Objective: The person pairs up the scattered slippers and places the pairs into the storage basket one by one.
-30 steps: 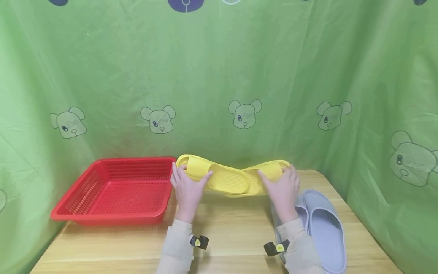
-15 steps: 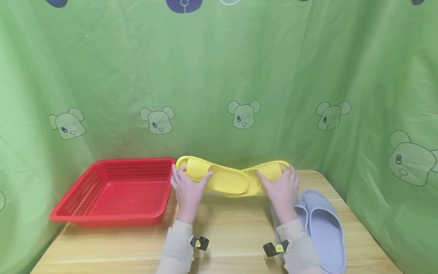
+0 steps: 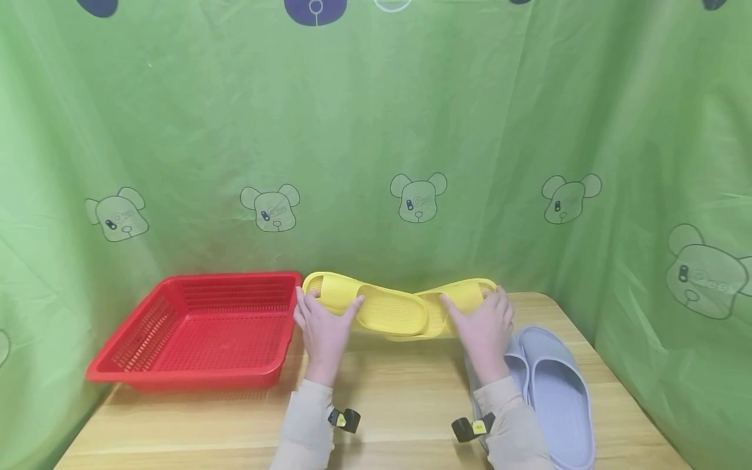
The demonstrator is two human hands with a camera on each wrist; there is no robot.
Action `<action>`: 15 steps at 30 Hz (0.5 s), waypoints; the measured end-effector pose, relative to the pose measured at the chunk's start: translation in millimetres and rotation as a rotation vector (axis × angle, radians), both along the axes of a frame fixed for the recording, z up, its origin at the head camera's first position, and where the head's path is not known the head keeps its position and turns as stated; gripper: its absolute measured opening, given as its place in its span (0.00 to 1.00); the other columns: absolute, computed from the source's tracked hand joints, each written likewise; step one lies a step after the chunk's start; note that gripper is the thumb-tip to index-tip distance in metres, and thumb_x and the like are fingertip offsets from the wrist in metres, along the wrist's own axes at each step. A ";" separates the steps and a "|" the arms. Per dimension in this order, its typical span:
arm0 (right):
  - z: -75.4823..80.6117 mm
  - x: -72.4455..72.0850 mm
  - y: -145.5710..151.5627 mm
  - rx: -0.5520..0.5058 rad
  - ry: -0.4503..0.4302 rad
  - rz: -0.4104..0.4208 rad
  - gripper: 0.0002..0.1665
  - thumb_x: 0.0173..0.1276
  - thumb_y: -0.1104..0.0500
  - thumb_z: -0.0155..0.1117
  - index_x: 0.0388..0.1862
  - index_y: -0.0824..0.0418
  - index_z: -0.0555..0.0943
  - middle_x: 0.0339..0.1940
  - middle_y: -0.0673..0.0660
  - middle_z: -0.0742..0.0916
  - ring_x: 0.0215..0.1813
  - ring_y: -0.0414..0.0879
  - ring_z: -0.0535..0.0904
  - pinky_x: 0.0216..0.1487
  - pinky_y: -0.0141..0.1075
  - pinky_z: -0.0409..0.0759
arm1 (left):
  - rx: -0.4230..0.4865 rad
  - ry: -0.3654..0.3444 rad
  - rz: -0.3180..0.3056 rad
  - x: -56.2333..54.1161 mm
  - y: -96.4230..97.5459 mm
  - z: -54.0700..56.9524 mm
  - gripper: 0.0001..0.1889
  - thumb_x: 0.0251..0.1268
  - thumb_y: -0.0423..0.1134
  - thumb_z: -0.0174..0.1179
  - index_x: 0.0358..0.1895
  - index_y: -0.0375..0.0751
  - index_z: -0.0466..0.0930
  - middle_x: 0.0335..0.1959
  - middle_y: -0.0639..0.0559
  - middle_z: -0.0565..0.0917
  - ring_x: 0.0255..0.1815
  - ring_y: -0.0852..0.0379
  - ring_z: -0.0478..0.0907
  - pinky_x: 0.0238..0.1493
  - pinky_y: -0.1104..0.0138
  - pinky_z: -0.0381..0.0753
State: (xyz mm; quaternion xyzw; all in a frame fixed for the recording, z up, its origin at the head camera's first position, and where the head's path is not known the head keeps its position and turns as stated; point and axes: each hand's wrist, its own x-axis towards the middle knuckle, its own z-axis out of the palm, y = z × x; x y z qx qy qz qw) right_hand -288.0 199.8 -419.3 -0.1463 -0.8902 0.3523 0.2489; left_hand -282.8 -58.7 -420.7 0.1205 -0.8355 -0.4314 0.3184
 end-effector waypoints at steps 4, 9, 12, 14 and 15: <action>-0.8 -0.7 0.2 0.002 -0.011 -0.011 0.63 0.49 0.23 0.64 0.66 0.71 0.64 0.77 0.69 0.59 0.75 0.67 0.54 0.71 0.63 0.56 | -0.002 0.009 -0.001 0.0 1.2 -0.9 0.48 0.40 0.70 0.69 0.56 0.37 0.64 0.76 0.34 0.55 0.71 0.36 0.58 0.56 0.46 0.76; -2.7 -0.7 0.1 0.003 0.000 -0.017 0.63 0.49 0.22 0.63 0.64 0.71 0.64 0.76 0.70 0.60 0.74 0.66 0.55 0.70 0.63 0.57 | 0.010 -0.001 -0.008 0.9 1.8 -1.3 0.48 0.41 0.70 0.69 0.56 0.37 0.64 0.76 0.33 0.54 0.71 0.35 0.58 0.58 0.46 0.74; -3.1 -0.4 -0.4 0.003 0.004 -0.021 0.63 0.49 0.22 0.64 0.64 0.71 0.64 0.76 0.69 0.60 0.74 0.66 0.56 0.69 0.63 0.58 | 0.007 -0.017 -0.006 0.4 1.6 -2.0 0.48 0.41 0.71 0.68 0.56 0.37 0.64 0.76 0.32 0.55 0.70 0.35 0.58 0.59 0.47 0.73; -3.0 -0.4 -0.9 0.006 0.009 -0.024 0.63 0.49 0.22 0.64 0.64 0.71 0.64 0.76 0.70 0.60 0.74 0.66 0.56 0.69 0.63 0.58 | 0.008 -0.022 -0.007 -0.1 1.4 -2.4 0.48 0.41 0.71 0.68 0.56 0.37 0.64 0.76 0.32 0.55 0.70 0.34 0.58 0.59 0.47 0.73; -2.9 -0.6 -1.2 0.006 0.013 -0.025 0.62 0.49 0.23 0.64 0.64 0.71 0.64 0.76 0.70 0.60 0.74 0.66 0.56 0.69 0.63 0.58 | 0.008 -0.028 -0.006 -0.7 1.3 -2.8 0.48 0.41 0.71 0.68 0.56 0.37 0.64 0.76 0.31 0.55 0.69 0.34 0.58 0.59 0.47 0.73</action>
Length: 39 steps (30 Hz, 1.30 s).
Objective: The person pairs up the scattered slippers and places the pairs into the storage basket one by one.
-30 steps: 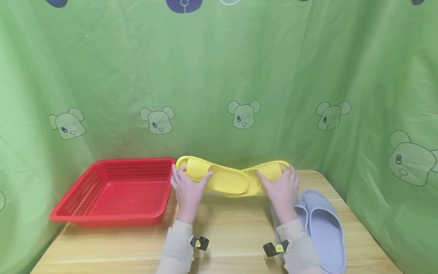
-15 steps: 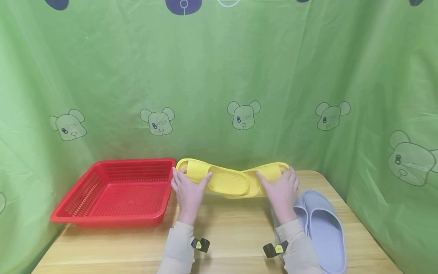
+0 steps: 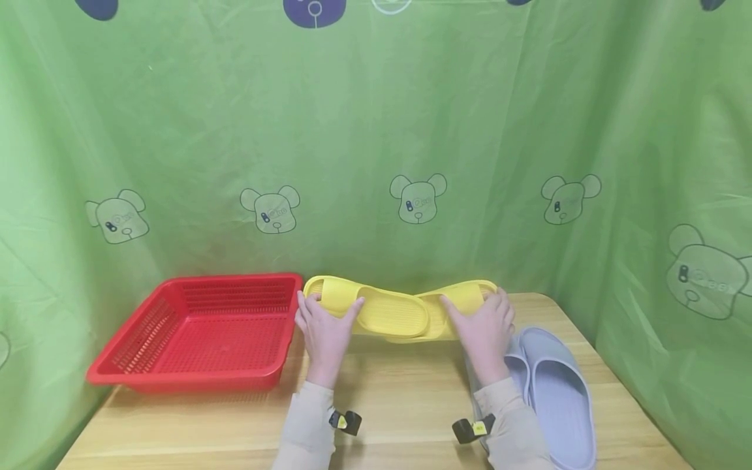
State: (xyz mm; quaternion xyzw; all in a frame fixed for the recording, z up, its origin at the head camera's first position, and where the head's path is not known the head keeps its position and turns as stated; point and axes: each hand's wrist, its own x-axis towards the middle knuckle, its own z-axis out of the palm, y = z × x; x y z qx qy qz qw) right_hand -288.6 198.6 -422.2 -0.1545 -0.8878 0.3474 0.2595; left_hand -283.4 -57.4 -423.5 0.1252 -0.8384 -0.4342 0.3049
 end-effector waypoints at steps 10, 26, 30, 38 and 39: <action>-2.1 -2.3 -3.3 0.004 0.033 -0.016 0.60 0.48 0.25 0.67 0.62 0.71 0.65 0.76 0.69 0.60 0.73 0.66 0.56 0.70 0.61 0.58 | 0.028 -0.054 -0.003 -2.9 -2.2 -2.4 0.49 0.42 0.72 0.67 0.57 0.36 0.63 0.75 0.32 0.55 0.68 0.33 0.59 0.61 0.46 0.72; -12.5 -4.0 -15.7 0.047 0.108 0.006 0.58 0.45 0.26 0.71 0.54 0.73 0.68 0.74 0.70 0.62 0.71 0.66 0.59 0.68 0.59 0.62 | 0.042 -0.019 -0.015 -0.2 9.0 -3.1 0.48 0.40 0.72 0.68 0.55 0.39 0.63 0.77 0.34 0.53 0.72 0.36 0.55 0.60 0.48 0.74; -11.6 -4.3 -13.4 0.038 0.093 0.014 0.59 0.46 0.26 0.70 0.56 0.73 0.67 0.74 0.70 0.61 0.72 0.66 0.58 0.67 0.60 0.62 | 0.033 0.098 -0.028 1.2 10.8 -1.1 0.46 0.39 0.70 0.70 0.53 0.39 0.63 0.77 0.35 0.53 0.74 0.38 0.53 0.69 0.48 0.67; -4.4 -1.5 -11.0 -0.003 0.057 0.028 0.61 0.46 0.24 0.69 0.58 0.73 0.67 0.76 0.69 0.59 0.73 0.66 0.56 0.68 0.61 0.61 | -0.037 0.302 -0.049 6.5 23.1 -2.3 0.44 0.38 0.65 0.74 0.51 0.39 0.64 0.79 0.39 0.50 0.75 0.40 0.51 0.68 0.47 0.69; -3.6 -1.0 -11.2 -0.006 0.053 0.031 0.61 0.45 0.24 0.69 0.58 0.73 0.67 0.76 0.69 0.59 0.73 0.66 0.56 0.68 0.61 0.61 | -0.042 0.300 -0.053 7.2 25.1 -3.0 0.44 0.39 0.65 0.74 0.52 0.39 0.64 0.79 0.40 0.50 0.76 0.40 0.50 0.68 0.47 0.70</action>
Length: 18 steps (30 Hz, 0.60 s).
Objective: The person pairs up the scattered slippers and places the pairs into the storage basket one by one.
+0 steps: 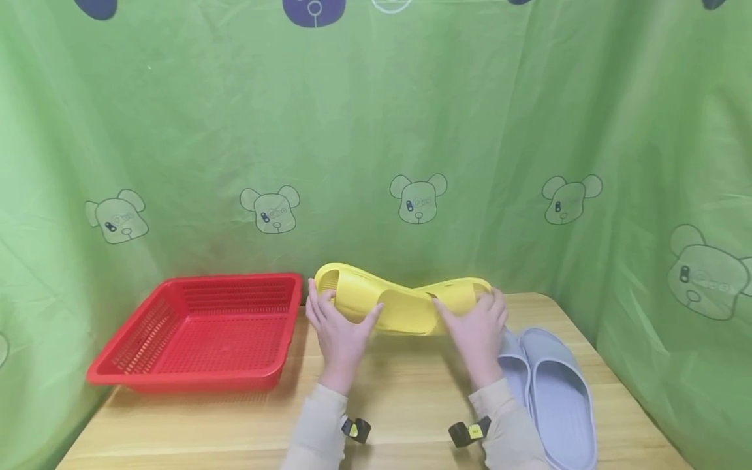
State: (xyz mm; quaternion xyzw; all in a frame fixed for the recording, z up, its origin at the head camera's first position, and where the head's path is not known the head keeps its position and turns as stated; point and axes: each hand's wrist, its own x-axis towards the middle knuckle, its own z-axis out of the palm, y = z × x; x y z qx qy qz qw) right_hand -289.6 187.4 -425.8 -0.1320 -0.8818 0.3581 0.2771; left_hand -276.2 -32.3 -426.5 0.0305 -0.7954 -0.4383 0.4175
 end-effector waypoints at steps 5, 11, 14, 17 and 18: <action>0.2 -0.1 0.1 -0.009 -0.013 0.006 0.62 0.45 0.25 0.69 0.60 0.73 0.66 0.75 0.69 0.60 0.73 0.65 0.56 0.69 0.60 0.61 | 0.009 -0.066 -0.007 2.6 7.3 -1.3 0.46 0.40 0.67 0.72 0.53 0.38 0.63 0.78 0.37 0.50 0.76 0.39 0.49 0.69 0.47 0.69; -1.8 -0.6 -0.1 0.005 -0.025 0.002 0.62 0.45 0.24 0.69 0.60 0.72 0.66 0.74 0.70 0.61 0.73 0.65 0.56 0.69 0.60 0.60 | 0.004 -0.170 0.031 2.3 6.9 -0.4 0.48 0.39 0.67 0.72 0.55 0.37 0.63 0.76 0.35 0.53 0.74 0.38 0.52 0.58 0.50 0.78; -2.6 -0.6 -0.2 0.012 -0.032 -0.002 0.63 0.45 0.24 0.69 0.61 0.72 0.66 0.74 0.70 0.62 0.73 0.65 0.56 0.69 0.59 0.60 | -0.001 -0.193 0.037 0.9 5.3 -0.9 0.50 0.37 0.67 0.73 0.58 0.37 0.62 0.75 0.36 0.55 0.73 0.39 0.53 0.53 0.51 0.81; -2.7 -0.5 0.4 0.015 -0.040 -0.010 0.63 0.45 0.23 0.68 0.61 0.72 0.66 0.75 0.69 0.61 0.73 0.65 0.56 0.68 0.60 0.60 | 0.003 -0.215 0.027 -0.5 4.1 -1.0 0.54 0.35 0.68 0.74 0.64 0.40 0.61 0.72 0.36 0.57 0.71 0.40 0.54 0.54 0.51 0.79; -2.7 -0.6 0.7 0.015 -0.039 -0.014 0.63 0.45 0.23 0.68 0.61 0.71 0.66 0.75 0.69 0.61 0.73 0.65 0.56 0.68 0.60 0.60 | 0.008 -0.222 0.018 -0.8 3.8 -0.9 0.56 0.34 0.68 0.74 0.66 0.41 0.60 0.72 0.37 0.57 0.70 0.40 0.55 0.55 0.51 0.78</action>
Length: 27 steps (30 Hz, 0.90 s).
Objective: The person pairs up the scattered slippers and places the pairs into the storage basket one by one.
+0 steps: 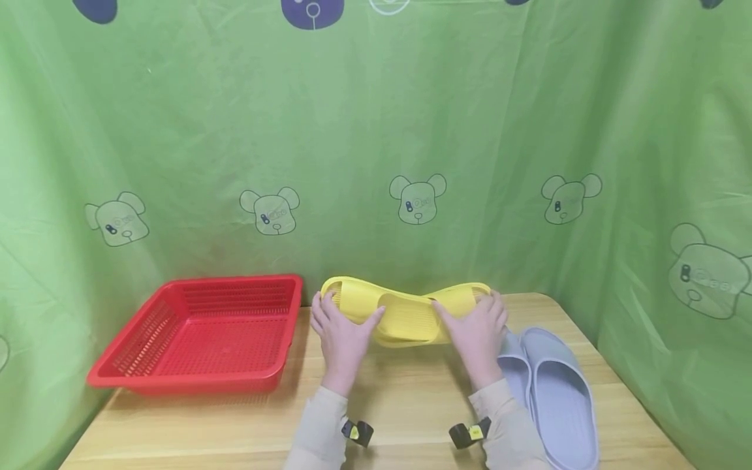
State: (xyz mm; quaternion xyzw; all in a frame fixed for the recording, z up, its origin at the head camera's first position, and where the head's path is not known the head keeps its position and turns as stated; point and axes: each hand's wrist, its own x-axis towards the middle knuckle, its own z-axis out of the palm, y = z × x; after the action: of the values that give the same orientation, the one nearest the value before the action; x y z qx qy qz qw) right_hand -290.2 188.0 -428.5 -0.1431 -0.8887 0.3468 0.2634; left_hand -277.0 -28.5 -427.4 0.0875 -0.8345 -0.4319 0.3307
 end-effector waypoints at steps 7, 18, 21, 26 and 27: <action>-0.8 -1.4 0.8 -0.010 0.034 -0.021 0.61 0.44 0.24 0.70 0.59 0.70 0.66 0.77 0.67 0.59 0.74 0.64 0.55 0.68 0.60 0.58 | 0.035 -0.069 -0.043 -0.5 -1.7 0.1 0.61 0.33 0.70 0.73 0.74 0.48 0.54 0.68 0.38 0.54 0.69 0.39 0.53 0.59 0.50 0.75; -0.6 -0.8 0.1 0.001 0.065 -0.033 0.60 0.45 0.25 0.70 0.58 0.71 0.67 0.76 0.67 0.61 0.73 0.63 0.56 0.67 0.61 0.58 | 0.133 -0.181 -0.065 1.5 0.5 -0.1 0.64 0.33 0.71 0.72 0.76 0.50 0.50 0.68 0.37 0.53 0.67 0.36 0.53 0.54 0.47 0.77; 0.7 0.2 -1.9 0.002 0.083 -0.030 0.60 0.45 0.25 0.70 0.58 0.71 0.67 0.75 0.67 0.61 0.73 0.63 0.56 0.67 0.61 0.58 | 0.145 -0.194 -0.066 2.0 1.7 0.2 0.64 0.34 0.71 0.72 0.76 0.49 0.49 0.69 0.36 0.53 0.66 0.36 0.54 0.53 0.47 0.77; 2.0 1.9 -4.5 0.004 0.105 -0.032 0.59 0.45 0.26 0.71 0.58 0.71 0.67 0.76 0.67 0.61 0.74 0.64 0.56 0.68 0.62 0.57 | 0.166 -0.220 -0.073 2.5 2.6 0.9 0.65 0.34 0.72 0.72 0.76 0.49 0.48 0.70 0.36 0.52 0.66 0.35 0.55 0.53 0.46 0.77; 2.3 2.3 -5.0 0.002 0.105 -0.032 0.59 0.45 0.26 0.71 0.58 0.71 0.67 0.76 0.67 0.61 0.74 0.64 0.55 0.68 0.62 0.56 | 0.168 -0.229 -0.075 2.5 2.9 0.9 0.65 0.33 0.72 0.71 0.76 0.49 0.48 0.70 0.36 0.52 0.67 0.36 0.55 0.54 0.46 0.77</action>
State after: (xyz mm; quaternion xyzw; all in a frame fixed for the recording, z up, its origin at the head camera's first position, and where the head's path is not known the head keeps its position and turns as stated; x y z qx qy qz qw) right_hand -287.9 183.0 -426.3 -0.1387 -0.8717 0.3485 0.3153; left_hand -274.5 -25.7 -426.5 0.1321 -0.8304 -0.4994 0.2087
